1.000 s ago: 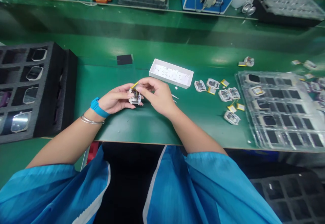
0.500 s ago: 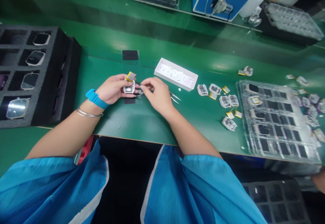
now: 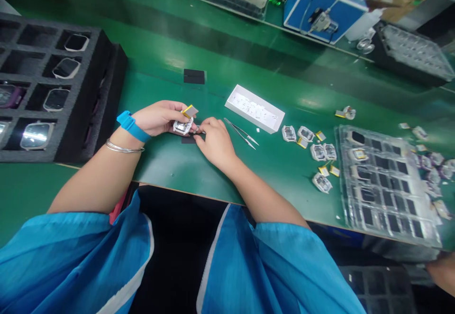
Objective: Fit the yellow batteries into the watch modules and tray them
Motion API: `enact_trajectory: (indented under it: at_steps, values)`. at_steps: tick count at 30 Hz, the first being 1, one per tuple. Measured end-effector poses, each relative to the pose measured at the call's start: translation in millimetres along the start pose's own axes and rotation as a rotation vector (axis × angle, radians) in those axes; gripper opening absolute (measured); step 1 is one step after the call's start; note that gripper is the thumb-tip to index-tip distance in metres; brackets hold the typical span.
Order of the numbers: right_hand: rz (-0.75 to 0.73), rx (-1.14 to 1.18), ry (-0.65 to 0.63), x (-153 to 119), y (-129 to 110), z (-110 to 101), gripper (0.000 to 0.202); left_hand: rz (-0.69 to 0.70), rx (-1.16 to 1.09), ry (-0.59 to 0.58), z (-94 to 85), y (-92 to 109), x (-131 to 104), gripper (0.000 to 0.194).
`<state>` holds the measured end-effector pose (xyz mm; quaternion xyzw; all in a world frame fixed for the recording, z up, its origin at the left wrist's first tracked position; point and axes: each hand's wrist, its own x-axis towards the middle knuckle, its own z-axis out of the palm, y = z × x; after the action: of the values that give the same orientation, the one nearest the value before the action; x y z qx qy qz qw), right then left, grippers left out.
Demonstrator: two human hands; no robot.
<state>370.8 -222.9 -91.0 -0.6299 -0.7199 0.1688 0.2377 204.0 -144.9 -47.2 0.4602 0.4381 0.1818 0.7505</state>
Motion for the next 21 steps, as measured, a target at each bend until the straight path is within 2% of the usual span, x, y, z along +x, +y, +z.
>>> enact_trajectory:
  at_steps: [13,21]
  values:
    - [0.083,0.081,0.007,2.9,1.7,2.4,0.01,-0.006,-0.012,0.002,-0.5,-2.4,3.4,0.012]
    - [-0.046,-0.014,-0.042,-1.3,5.9,8.9,0.004,-0.006,-0.014,-0.003,-1.7,-3.1,4.0,0.009]
